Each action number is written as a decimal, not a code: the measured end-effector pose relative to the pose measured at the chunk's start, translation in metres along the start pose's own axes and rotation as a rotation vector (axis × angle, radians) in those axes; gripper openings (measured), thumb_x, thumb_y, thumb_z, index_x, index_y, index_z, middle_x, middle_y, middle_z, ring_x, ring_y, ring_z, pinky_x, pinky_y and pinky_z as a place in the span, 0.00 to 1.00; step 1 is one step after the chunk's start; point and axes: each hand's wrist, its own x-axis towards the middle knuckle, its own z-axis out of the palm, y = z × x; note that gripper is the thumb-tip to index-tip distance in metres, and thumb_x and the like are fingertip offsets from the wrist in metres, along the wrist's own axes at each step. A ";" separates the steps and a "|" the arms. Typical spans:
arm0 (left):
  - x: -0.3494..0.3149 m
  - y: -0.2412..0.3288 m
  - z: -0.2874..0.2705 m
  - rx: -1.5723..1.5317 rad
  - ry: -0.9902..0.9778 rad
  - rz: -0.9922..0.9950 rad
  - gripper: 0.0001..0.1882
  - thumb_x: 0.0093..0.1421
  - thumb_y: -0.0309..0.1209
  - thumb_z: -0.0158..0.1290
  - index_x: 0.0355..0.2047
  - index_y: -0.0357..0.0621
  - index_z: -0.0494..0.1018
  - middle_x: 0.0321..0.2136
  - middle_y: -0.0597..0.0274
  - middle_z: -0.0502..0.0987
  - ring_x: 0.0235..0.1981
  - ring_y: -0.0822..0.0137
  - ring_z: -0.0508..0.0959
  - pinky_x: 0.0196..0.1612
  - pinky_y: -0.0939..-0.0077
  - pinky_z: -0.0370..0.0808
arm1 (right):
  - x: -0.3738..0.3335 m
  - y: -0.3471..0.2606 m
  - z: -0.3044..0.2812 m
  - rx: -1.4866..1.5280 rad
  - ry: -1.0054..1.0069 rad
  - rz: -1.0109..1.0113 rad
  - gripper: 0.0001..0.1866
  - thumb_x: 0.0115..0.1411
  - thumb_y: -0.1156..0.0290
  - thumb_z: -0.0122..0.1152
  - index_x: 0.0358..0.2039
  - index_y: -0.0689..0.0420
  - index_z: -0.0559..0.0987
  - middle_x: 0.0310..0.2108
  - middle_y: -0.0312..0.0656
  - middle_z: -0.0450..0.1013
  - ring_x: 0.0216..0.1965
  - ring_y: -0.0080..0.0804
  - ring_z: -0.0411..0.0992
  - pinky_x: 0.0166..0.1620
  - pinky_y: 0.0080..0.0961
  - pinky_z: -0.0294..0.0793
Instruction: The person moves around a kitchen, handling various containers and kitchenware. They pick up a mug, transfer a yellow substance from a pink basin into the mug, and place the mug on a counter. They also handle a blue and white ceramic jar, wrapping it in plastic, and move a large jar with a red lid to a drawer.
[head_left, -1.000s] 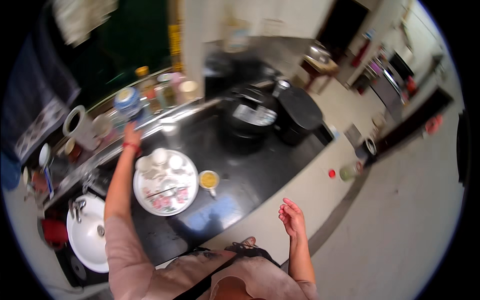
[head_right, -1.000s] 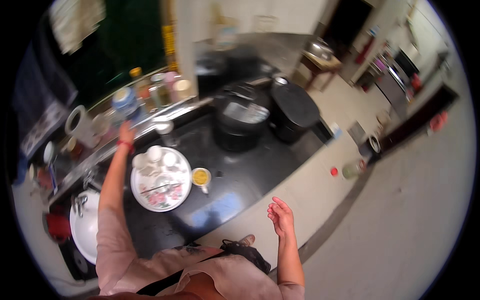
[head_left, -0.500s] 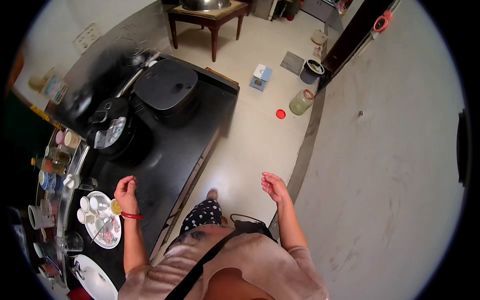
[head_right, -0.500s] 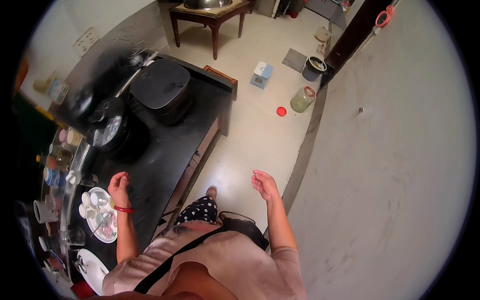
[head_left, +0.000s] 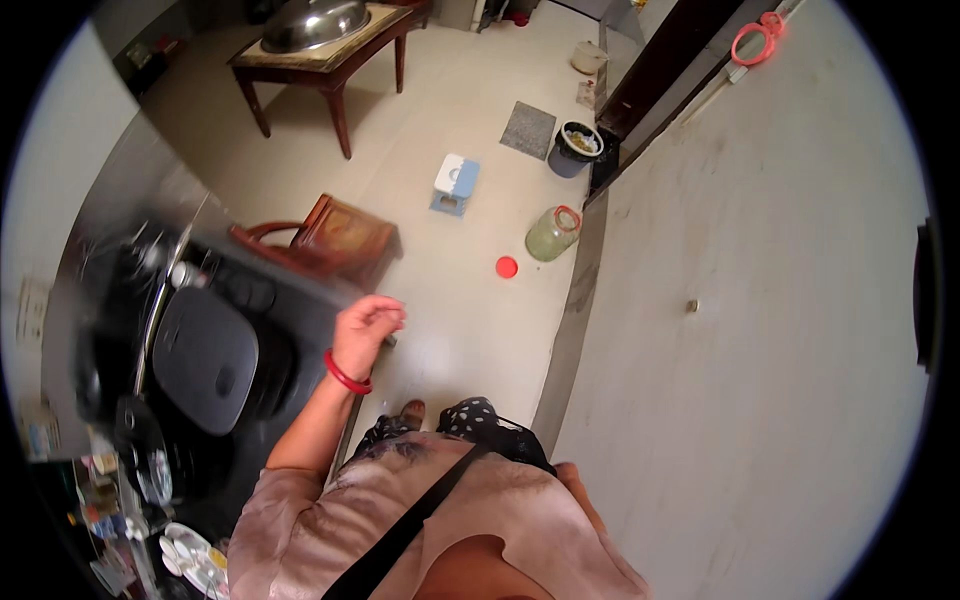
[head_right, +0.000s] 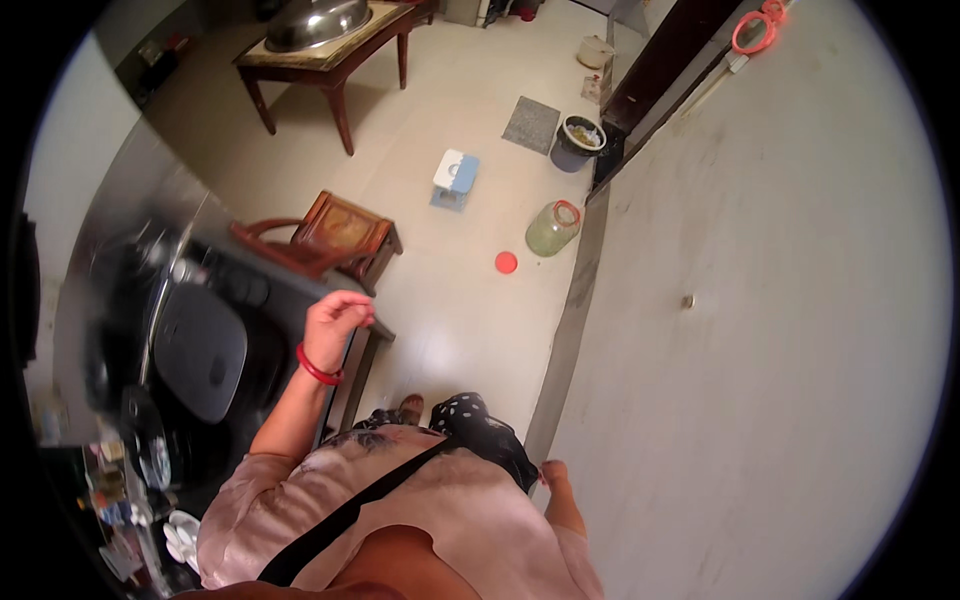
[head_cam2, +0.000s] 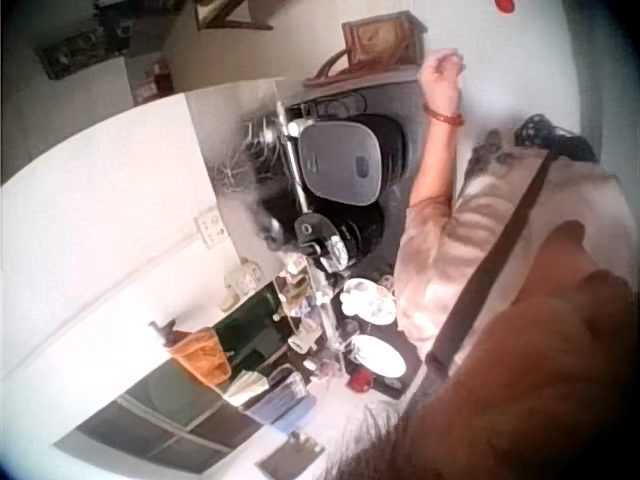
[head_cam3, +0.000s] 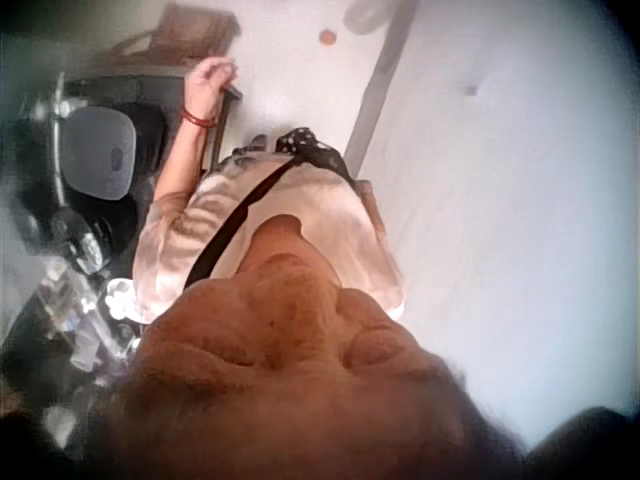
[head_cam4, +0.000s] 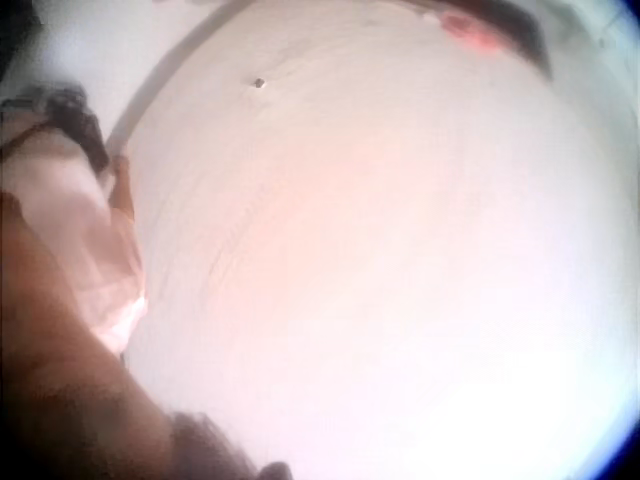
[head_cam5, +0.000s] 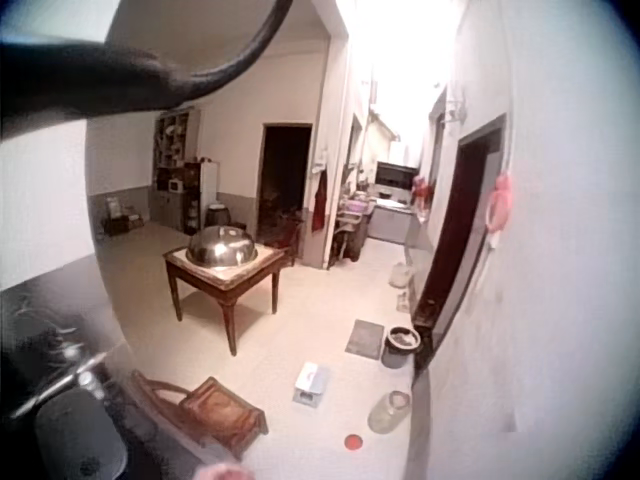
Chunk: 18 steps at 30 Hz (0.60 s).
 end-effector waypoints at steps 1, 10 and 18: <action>0.031 -0.002 0.018 0.021 -0.095 0.028 0.05 0.54 0.21 0.50 0.32 0.36 0.72 0.26 0.61 0.75 0.27 0.73 0.74 0.33 0.82 0.72 | 0.008 -0.005 -0.011 0.202 -0.013 0.140 0.09 0.49 0.73 0.49 0.18 0.58 0.76 0.17 0.42 0.72 0.16 0.31 0.71 0.20 0.28 0.71; 0.306 -0.208 0.015 1.234 -0.256 -0.034 0.09 0.50 0.34 0.48 0.26 0.43 0.73 0.29 0.50 0.75 0.33 0.52 0.75 0.36 0.62 0.71 | 0.257 -0.026 -0.127 -0.487 -0.129 -0.266 0.11 0.46 0.65 0.52 0.25 0.56 0.78 0.24 0.45 0.73 0.28 0.37 0.73 0.33 0.32 0.71; 0.321 -0.308 -0.089 1.490 -0.833 -0.879 0.12 0.50 0.37 0.46 0.29 0.45 0.75 0.32 0.51 0.75 0.34 0.54 0.75 0.38 0.63 0.72 | 0.430 -0.266 -0.431 0.178 0.273 -0.244 0.11 0.47 0.67 0.56 0.30 0.58 0.78 0.22 0.44 0.75 0.23 0.31 0.74 0.32 0.28 0.73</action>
